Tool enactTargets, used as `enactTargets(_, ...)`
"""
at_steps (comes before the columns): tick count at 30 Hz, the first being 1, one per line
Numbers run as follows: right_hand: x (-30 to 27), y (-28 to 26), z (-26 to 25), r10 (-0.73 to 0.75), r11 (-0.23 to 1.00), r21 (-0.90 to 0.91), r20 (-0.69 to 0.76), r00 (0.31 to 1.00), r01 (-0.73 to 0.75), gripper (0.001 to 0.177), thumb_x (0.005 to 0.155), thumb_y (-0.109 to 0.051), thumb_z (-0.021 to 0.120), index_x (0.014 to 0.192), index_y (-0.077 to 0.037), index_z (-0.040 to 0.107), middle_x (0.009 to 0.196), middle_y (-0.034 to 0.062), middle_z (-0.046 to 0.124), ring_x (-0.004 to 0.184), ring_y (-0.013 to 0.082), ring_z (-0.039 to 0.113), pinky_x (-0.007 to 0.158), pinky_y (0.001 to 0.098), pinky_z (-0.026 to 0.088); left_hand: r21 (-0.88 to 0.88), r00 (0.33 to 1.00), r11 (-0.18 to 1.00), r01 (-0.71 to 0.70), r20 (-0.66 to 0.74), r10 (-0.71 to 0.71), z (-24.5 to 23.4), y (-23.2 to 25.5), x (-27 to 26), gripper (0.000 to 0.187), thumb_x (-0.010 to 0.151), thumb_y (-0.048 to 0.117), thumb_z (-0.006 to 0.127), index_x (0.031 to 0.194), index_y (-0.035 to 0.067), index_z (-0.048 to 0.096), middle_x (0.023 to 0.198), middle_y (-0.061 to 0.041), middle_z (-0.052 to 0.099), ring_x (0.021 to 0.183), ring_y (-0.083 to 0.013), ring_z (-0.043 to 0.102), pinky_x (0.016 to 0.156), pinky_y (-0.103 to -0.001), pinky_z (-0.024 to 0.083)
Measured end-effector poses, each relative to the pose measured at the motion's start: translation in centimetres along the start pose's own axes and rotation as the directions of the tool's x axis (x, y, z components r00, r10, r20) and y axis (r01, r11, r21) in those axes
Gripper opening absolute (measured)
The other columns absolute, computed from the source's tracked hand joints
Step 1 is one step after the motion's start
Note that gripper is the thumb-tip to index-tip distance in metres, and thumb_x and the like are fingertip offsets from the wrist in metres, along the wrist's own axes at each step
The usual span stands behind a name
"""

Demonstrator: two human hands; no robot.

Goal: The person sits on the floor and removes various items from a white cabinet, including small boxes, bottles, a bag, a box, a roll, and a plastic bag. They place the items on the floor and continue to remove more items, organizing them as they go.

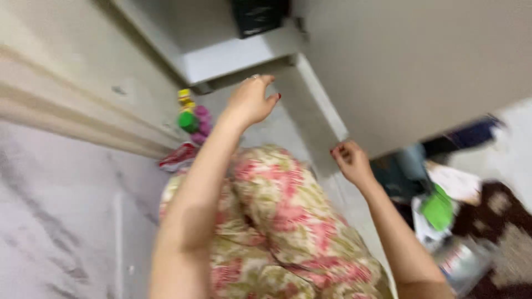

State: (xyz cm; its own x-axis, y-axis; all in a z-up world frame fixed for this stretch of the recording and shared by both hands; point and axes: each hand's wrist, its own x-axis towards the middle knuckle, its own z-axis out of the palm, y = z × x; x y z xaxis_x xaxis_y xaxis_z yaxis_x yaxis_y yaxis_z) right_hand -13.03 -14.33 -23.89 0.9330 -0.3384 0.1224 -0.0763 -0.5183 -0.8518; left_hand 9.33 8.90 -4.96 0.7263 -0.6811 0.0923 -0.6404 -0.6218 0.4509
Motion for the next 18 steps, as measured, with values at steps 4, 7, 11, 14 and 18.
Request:
enactTargets(4, 12.8, -5.1, 5.9, -0.112, 0.962, -0.233, 0.142, 0.984, 0.143, 0.016, 0.100, -0.021, 0.071, 0.105, -0.006, 0.072, 0.102, 0.0119, 0.069, 0.090, 0.0279, 0.068, 0.080, 0.0402, 0.056, 0.023, 0.958, 0.959, 0.283, -0.063, -0.281, 0.0, -7.1, 1.8, 0.052, 0.088, 0.036, 0.073, 0.130, 0.006, 0.064, 0.127, -0.022, 0.065, 0.120, -0.0395, 0.061, 0.100, -0.050, 0.049)
enactTargets(7, 21.6, -8.3, 10.1, -0.248, 0.946, -0.174, 0.153, 0.957, 0.273, 0.027, 0.093, -0.018, 0.074, 0.116, -0.004, 0.071, 0.112, 0.0177, 0.066, 0.103, 0.0317, 0.068, 0.082, 0.0403, 0.058, -0.038, 0.941, 0.945, 0.323, -0.094, -0.326, -2.2, -8.1, 3.1, 0.053, 0.087, 0.031, 0.072, 0.133, 0.008, 0.061, 0.133, -0.019, 0.062, 0.122, -0.0400, 0.059, 0.099, -0.052, 0.049)
enactTargets(11, 30.8, -9.3, 14.5, -0.318, 0.932, -0.148, 0.105, 0.942, 0.331, 0.035, 0.089, -0.014, 0.075, 0.120, -0.001, 0.068, 0.120, 0.0177, 0.068, 0.106, 0.0333, 0.069, 0.082, 0.0411, 0.058, -0.054, 0.926, 0.955, 0.291, -0.234, -0.295, -1.9, -12.2, 7.2, 0.056, 0.085, 0.030, 0.074, 0.133, 0.006, 0.060, 0.133, -0.019, 0.061, 0.124, -0.0408, 0.056, 0.100, -0.053, 0.046)
enactTargets(14, 37.0, -10.1, 15.6, -0.266, 0.959, -0.069, 0.110, 0.958, 0.274, 0.040, 0.091, -0.013, 0.072, 0.129, -0.002, 0.065, 0.124, 0.0171, 0.068, 0.105, 0.0290, 0.073, 0.088, 0.0394, 0.060, -0.153, 0.893, 0.937, 0.316, -0.287, -0.348, -2.8, -15.5, 12.7, 0.055, 0.084, 0.031, 0.074, 0.132, 0.009, 0.060, 0.132, -0.019, 0.061, 0.123, -0.0414, 0.058, 0.097, -0.052, 0.049)
enactTargets(18, 44.7, -13.4, 14.9, -0.404, 0.876, -0.279, 0.018, 0.915, 0.393, 0.052, 0.087, -0.012, 0.079, 0.134, -0.002, 0.062, 0.132, 0.0230, 0.061, 0.117, 0.0372, 0.061, 0.097, 0.0478, 0.053, -0.481, 0.727, 0.875, 0.063, -0.579, -0.370, -2.7, -19.7, 21.6, 0.047, 0.090, 0.031, 0.073, 0.129, 0.007, 0.064, 0.131, -0.021, 0.067, 0.126, -0.0391, 0.062, 0.106, -0.045, 0.050)
